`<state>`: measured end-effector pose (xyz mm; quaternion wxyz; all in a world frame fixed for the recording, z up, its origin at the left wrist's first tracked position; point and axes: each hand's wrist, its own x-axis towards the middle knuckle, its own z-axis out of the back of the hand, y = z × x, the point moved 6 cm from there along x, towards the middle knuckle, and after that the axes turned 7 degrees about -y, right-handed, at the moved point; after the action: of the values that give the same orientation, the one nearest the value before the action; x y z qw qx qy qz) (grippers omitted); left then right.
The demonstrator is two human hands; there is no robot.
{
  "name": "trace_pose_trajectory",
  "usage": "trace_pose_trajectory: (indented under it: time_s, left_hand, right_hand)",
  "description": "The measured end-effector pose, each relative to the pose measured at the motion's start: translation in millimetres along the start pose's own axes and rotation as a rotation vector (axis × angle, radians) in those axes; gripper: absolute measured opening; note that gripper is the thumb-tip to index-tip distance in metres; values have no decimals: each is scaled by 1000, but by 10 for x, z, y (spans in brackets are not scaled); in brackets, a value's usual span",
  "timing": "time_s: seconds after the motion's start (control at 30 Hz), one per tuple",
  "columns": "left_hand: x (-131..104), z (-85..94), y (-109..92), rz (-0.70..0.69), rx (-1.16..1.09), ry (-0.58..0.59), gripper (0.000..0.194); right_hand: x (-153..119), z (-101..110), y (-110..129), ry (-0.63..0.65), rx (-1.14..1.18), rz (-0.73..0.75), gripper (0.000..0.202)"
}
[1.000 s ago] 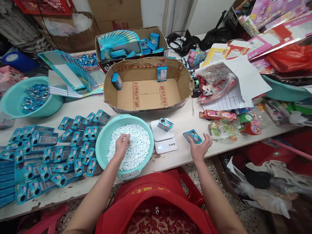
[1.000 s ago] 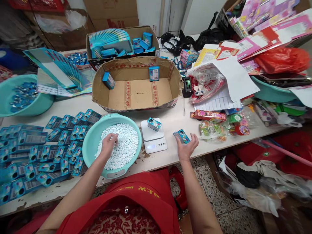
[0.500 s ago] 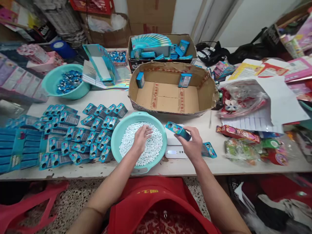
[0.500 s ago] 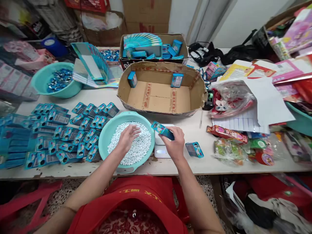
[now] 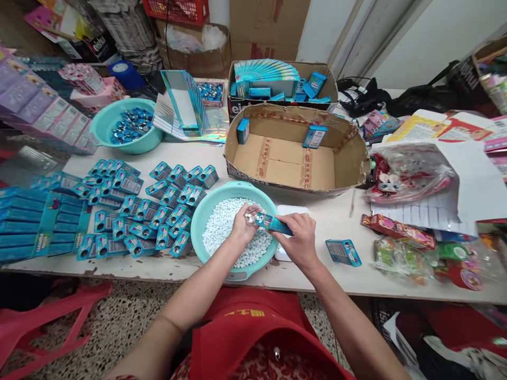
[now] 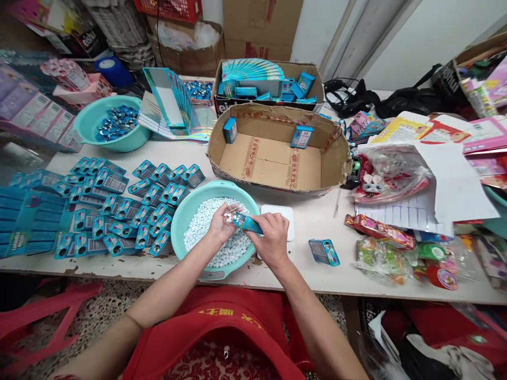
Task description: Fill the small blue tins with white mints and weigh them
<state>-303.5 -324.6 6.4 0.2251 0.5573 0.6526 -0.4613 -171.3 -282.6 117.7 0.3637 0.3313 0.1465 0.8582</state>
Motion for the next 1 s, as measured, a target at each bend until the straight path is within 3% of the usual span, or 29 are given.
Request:
trace_pose_trajectory:
  time_s: [0.17, 0.27, 0.4, 0.53, 0.67, 0.8, 0.93, 1.0]
  left_hand:
    - [-2, -16, 43, -1, 63, -42, 24]
    - [-34, -52, -2, -7, 80, -15, 20]
    - [-89, -54, -136, 28, 167, 150, 19]
    - [-16, 234, -373, -101, 329, 5, 4]
    - [79, 470, -449, -120, 378, -97, 8]
    - [99, 582, -455, -139, 382, -143, 11]
    - [95, 633, -417, -105, 427, -161, 8]
    - [100, 632, -390, -83, 428, -146, 7]
  right_hand:
    - [-19, -31, -60, 23, 25, -109, 22]
    - [-68, 17, -164, -17, 174, -236, 23]
    - [-279, 78, -540, -118, 435, -584, 32]
    - [-534, -1, -1013, -169, 524, -848, 42]
    - [-647, -153, -1363, -166, 429, -899, 45]
    - [-738, -233, -1493, -158, 475, -929, 51]
    - [-878, -40, -1507, -215, 383, -930, 69]
    - [-975, 105, -1512, -261, 342, -939, 65]
